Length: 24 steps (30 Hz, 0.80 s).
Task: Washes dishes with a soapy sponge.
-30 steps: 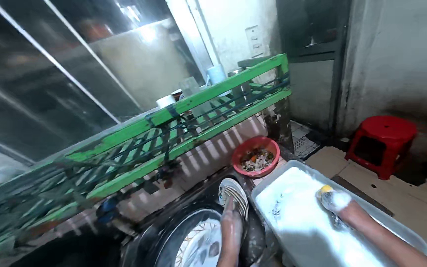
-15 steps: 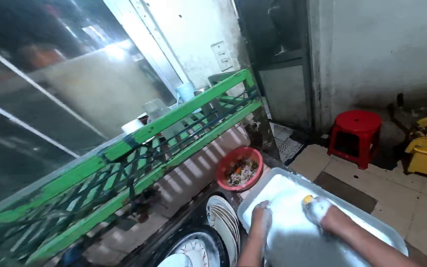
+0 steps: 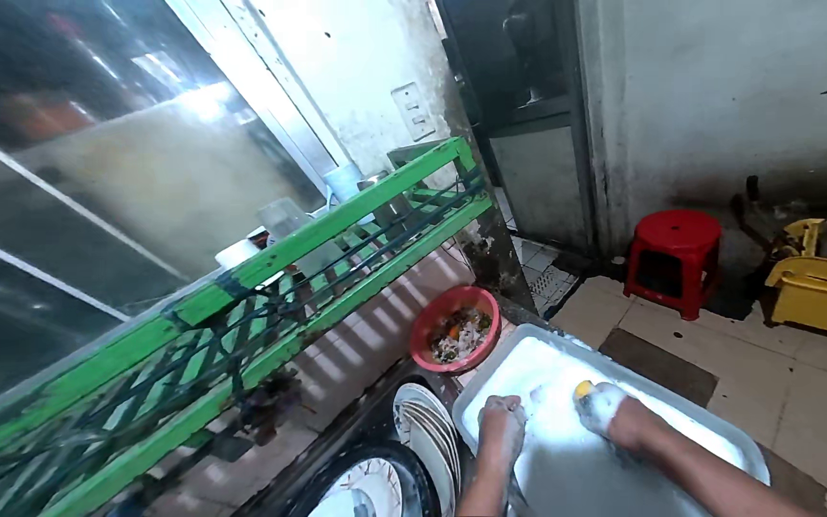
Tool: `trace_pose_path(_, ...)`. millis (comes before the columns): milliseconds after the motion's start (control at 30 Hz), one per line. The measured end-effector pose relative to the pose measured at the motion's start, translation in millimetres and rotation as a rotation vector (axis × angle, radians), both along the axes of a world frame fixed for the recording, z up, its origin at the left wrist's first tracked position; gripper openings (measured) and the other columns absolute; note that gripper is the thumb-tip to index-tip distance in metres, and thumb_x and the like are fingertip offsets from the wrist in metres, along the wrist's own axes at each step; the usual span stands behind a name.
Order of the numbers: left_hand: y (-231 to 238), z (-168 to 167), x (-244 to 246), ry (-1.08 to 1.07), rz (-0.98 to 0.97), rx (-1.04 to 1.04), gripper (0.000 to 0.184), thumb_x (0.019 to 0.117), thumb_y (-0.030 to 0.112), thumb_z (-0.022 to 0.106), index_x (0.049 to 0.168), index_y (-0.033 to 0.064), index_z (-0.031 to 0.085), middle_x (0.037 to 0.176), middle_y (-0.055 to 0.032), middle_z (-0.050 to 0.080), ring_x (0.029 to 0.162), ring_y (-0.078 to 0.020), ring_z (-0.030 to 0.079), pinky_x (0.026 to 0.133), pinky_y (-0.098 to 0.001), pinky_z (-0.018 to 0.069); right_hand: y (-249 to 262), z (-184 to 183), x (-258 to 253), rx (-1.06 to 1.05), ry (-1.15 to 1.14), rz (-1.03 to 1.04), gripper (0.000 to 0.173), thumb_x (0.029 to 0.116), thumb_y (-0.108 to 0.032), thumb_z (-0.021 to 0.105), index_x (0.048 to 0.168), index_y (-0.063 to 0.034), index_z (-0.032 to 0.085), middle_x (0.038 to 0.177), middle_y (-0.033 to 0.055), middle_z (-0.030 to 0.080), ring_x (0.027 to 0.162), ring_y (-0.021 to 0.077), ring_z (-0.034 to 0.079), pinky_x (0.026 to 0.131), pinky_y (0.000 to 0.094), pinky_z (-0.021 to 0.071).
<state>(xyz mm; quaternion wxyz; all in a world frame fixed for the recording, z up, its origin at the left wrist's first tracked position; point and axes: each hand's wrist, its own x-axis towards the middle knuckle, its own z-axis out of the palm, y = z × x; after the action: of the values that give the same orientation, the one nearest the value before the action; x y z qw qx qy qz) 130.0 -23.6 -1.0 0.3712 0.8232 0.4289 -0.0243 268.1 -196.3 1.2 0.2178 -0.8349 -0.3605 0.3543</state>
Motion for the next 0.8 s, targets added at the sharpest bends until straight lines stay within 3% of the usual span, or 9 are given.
trace_pose_path(100,-5.2,3.2,0.0,0.083,-0.018,0.022,0.036,0.1009,0.019,0.056,0.134,0.0084,0.066,0.140,-0.0162,0.059,0.132,-0.0289,0.055,0.112,-0.0459,0.0435,-2.4,-6.9,2.6,0.045,0.028,-0.051,0.043,0.0988,-0.037,0.061,0.124,-0.0018,0.063,0.122,0.0213,0.066,0.117,0.0367,0.063,0.099,0.0596,0.0495)
trace_pose_path(267,-5.4,9.7,-8.1,-0.158,0.138,-0.180,0.028,0.0998,0.011,0.059,0.125,0.0019,0.068,0.120,-0.0184,0.068,0.109,-0.0275,0.064,0.095,-0.0459,0.0513,-7.1,-11.6,2.5,0.121,0.072,-0.090,0.044,0.0994,-0.037,0.061,0.126,-0.0023,0.063,0.121,0.0209,0.066,0.115,0.0357,0.064,0.099,0.0588,0.0500)
trace_pose_path(400,-8.2,16.3,-14.5,-0.243,0.169,-0.226,0.030,0.1004,0.011,0.058,0.127,0.0006,0.065,0.118,-0.0179,0.066,0.104,-0.0257,0.064,0.090,-0.0442,0.0521,-9.3,-12.6,4.3,0.195,0.075,-0.077,0.043,0.1012,-0.032,0.060,0.127,0.0016,0.063,0.125,0.0238,0.065,0.120,0.0366,0.061,0.104,0.0574,0.0473)
trace_pose_path(600,-35.0,46.5,-11.3,-0.351,0.212,-0.505,0.035,0.1056,0.017,0.052,0.138,0.0027,0.053,0.102,-0.0127,0.063,0.070,-0.0177,0.062,0.059,-0.0325,0.0530,-6.5,-11.4,2.6,0.160,0.058,-0.071,0.041,0.1009,-0.034,0.060,0.121,0.0008,0.066,0.120,0.0234,0.067,0.115,0.0375,0.064,0.099,0.0596,0.0486)
trace_pose_path(633,-40.1,48.8,-5.6,-0.337,0.187,-0.440,0.036,0.1050,0.018,0.054,0.138,0.0029,0.055,0.107,-0.0129,0.065,0.078,-0.0189,0.063,0.063,-0.0341,0.0539,-5.7,-10.0,2.1,0.147,0.047,-0.073,0.040,0.1007,-0.034,0.060,0.120,0.0006,0.067,0.119,0.0232,0.067,0.114,0.0377,0.064,0.099,0.0600,0.0489)
trace_pose_path(667,-42.6,49.8,0.1,-0.276,0.141,-0.311,0.038,0.1035,0.018,0.057,0.139,0.0038,0.058,0.123,-0.0144,0.065,0.098,-0.0216,0.066,0.079,-0.0379,0.0556,-5.2,-8.7,1.5,0.125,0.035,-0.076,0.041,0.1005,-0.035,0.060,0.120,0.0005,0.067,0.119,0.0231,0.067,0.114,0.0378,0.064,0.099,0.0602,0.0490)
trace_pose_path(700,-41.4,48.5,3.9,-0.187,0.064,-0.173,0.041,0.1023,0.021,0.059,0.140,0.0055,0.059,0.139,-0.0145,0.059,0.123,-0.0253,0.060,0.101,-0.0426,0.0506,-5.0,-7.0,1.2,0.101,0.017,-0.070,0.042,0.1010,-0.035,0.059,0.122,0.0011,0.066,0.121,0.0237,0.067,0.117,0.0384,0.063,0.100,0.0605,0.0482)
trace_pose_path(733,-38.4,44.9,6.0,-0.091,-0.006,-0.055,0.044,0.1020,0.026,0.059,0.142,0.0076,0.059,0.148,-0.0143,0.054,0.137,-0.0297,0.050,0.113,-0.0478,0.0413,-4.4,-5.9,1.8,0.081,-0.014,-0.054,0.042,0.1016,-0.034,0.058,0.122,0.0019,0.066,0.124,0.0244,0.066,0.119,0.0390,0.063,0.101,0.0606,0.0477)
trace_pose_path(800,-31.4,34.9,4.7,0.068,-0.066,0.028,0.047,0.1032,0.034,0.056,0.143,0.0096,0.059,0.148,-0.0141,0.055,0.140,-0.0323,0.048,0.116,-0.0523,0.0377,-5.5,-4.8,2.7,0.073,-0.049,-0.034,0.043,0.1026,-0.033,0.057,0.124,0.0032,0.065,0.127,0.0255,0.065,0.123,0.0400,0.061,0.104,0.0602,0.0465)
